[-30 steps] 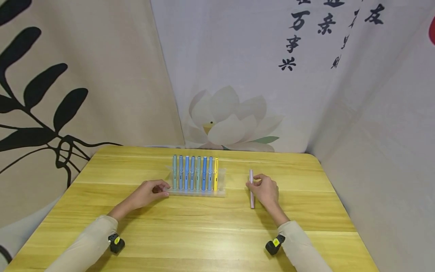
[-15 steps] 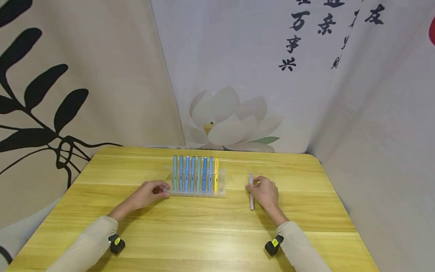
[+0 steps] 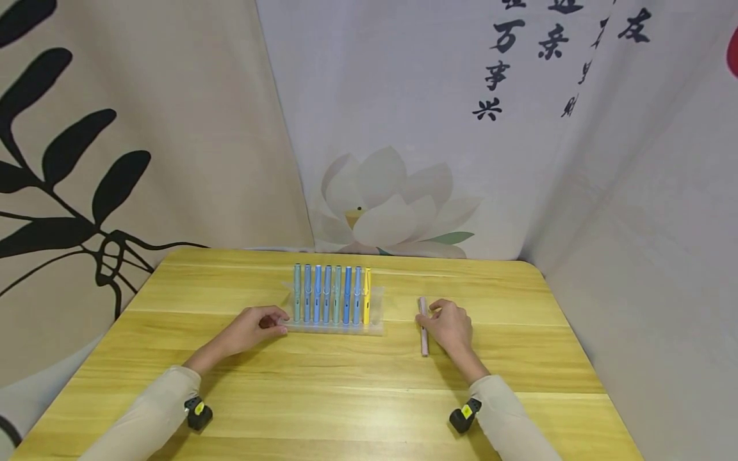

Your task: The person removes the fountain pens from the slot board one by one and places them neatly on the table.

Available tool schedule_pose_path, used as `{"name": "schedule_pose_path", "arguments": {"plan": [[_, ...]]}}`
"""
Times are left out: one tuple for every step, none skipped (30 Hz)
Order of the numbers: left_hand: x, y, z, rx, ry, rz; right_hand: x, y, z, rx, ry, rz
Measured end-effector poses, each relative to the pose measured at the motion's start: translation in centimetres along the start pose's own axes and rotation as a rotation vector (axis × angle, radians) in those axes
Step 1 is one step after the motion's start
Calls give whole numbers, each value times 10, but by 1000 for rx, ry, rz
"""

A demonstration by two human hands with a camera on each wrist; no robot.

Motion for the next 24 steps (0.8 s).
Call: {"name": "schedule_pose_path", "arguments": {"plan": [[0, 0, 0, 0, 1, 0, 1, 0, -1, -1, 2, -3], [0, 0, 0, 0, 1, 0, 2, -1, -3, -1, 5, -8], [-1, 0, 0, 0, 1, -1, 4, -2, -5, -4, 8, -10], [-1, 0, 0, 0, 0, -1, 6, -2, -7, -6, 13, -18], [-1, -1, 0, -1, -1, -1, 9, -3, -9, -8, 18, -27], [-1, -1, 0, -2, 0, -1, 12, -4, -11, -11, 22, -39], [-1, -1, 0, -2, 1, 1, 15, -5, -13, -14, 24, -51], [-1, -1, -1, -4, 1, 2, 19, -7, -14, -17, 26, -65], [-1, -1, -1, -4, 1, 3, 23, -8, -16, -20, 29, -79], [-1, -1, -1, -4, 3, 4, 27, -9, -18, -22, 34, -94], [-1, -1, -1, -4, 5, 5, 30, -11, -19, -26, 42, -109], [-1, -1, -1, -4, 6, 6, 34, -13, -21, -29, 51, -124], [-1, -1, -1, -3, 5, 6, 39, -14, -22, -33, 62, -141], [-1, -1, 0, -2, 5, 6, 43, -16, -24, -35, 76, -155], [-1, -1, 0, -1, 5, 5, 47, -18, -25, -39, 88, -169], [-1, -1, 0, -1, 5, 4, 51, -19, -26, -42, 103, -182], [-1, -1, 0, 0, 3, 4, 55, -20, -27, -44, 115, -195], [-1, 0, 0, 0, 3, 4, 58, -22, -27, -45, 130, -205], [-1, 0, 0, 0, 1, 4, 61, -23, -27, -42, 144, -212], [0, 0, 0, 0, 0, 3, 64, -23, -26, -40, 161, -217], [0, 0, 0, 1, -2, 3, 67, -24, -25, -34, 177, -225], [0, 0, 0, 1, -2, 3, 69, -25, -24, -29, 196, -230], [0, 0, 1, 1, -2, 3, 71, -25, -22, -24, 211, -233], [0, 0, 1, 1, -4, 3, 72, -26, -21, -18, 228, -236]]}}
Point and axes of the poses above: each hand's wrist, its own y-axis towards the middle knuckle, its own z-axis out of the palm, x = y × z, the point moved 10 cm from there along y, towards the middle knuckle, and after that the axes turned 13 degrees about x, right-handed, at the moved point
